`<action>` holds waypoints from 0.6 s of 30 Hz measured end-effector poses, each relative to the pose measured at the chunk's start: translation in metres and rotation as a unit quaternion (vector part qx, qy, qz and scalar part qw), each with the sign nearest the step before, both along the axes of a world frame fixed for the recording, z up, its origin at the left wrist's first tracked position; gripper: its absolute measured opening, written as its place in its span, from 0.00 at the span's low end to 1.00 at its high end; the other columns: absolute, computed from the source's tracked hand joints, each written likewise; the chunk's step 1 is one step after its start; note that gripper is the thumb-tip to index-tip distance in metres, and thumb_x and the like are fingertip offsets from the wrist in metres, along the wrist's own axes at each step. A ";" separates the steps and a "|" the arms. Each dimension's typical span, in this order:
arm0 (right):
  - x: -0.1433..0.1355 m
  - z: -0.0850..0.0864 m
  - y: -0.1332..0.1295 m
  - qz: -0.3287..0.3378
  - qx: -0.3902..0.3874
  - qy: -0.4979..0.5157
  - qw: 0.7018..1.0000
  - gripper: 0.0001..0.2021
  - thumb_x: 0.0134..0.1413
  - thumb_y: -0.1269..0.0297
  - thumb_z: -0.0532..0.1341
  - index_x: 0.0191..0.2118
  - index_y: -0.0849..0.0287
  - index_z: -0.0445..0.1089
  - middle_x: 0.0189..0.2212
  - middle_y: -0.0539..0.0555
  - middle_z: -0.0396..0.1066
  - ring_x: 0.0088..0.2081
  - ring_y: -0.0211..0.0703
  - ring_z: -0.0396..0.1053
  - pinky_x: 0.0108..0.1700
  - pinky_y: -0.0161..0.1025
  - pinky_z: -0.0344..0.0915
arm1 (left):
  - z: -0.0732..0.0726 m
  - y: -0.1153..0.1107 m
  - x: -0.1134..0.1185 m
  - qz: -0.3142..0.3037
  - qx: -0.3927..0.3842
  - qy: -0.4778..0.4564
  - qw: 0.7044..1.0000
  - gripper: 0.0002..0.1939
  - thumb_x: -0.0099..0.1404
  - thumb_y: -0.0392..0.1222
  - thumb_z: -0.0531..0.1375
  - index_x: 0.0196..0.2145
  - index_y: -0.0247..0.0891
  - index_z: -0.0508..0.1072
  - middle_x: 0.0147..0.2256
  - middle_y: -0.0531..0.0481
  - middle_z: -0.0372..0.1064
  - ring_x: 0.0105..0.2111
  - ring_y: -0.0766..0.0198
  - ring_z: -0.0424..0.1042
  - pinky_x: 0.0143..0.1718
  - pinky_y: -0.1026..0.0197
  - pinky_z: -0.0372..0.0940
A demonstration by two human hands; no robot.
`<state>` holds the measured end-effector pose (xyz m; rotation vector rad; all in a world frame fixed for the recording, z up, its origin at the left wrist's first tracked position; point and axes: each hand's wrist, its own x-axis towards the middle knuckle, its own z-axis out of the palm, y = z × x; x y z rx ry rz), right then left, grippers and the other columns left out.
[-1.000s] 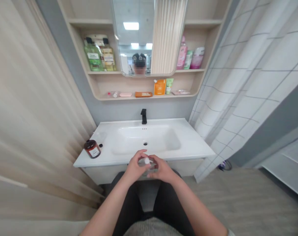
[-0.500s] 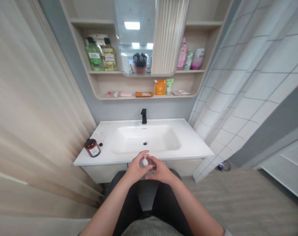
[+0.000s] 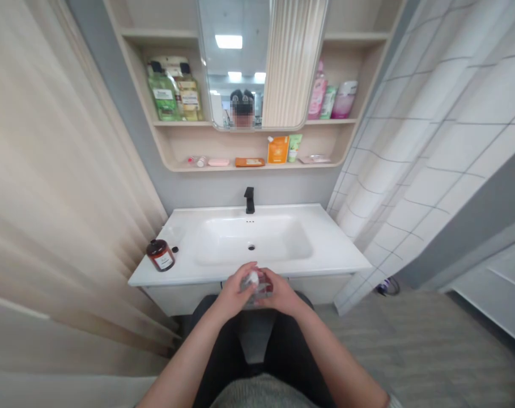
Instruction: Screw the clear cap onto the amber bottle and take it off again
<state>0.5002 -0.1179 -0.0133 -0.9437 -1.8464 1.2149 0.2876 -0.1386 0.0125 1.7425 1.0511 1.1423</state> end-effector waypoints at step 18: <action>0.001 0.007 -0.005 -0.060 0.022 -0.068 0.996 0.38 0.42 0.63 0.80 0.60 0.50 0.70 0.56 0.57 0.78 0.51 0.53 0.79 0.51 0.48 0.76 | 0.031 0.011 -0.011 0.120 0.012 -0.023 0.992 0.18 0.66 0.49 0.69 0.51 0.42 0.82 0.49 0.45 0.84 0.48 0.55 0.80 0.55 0.52 0.72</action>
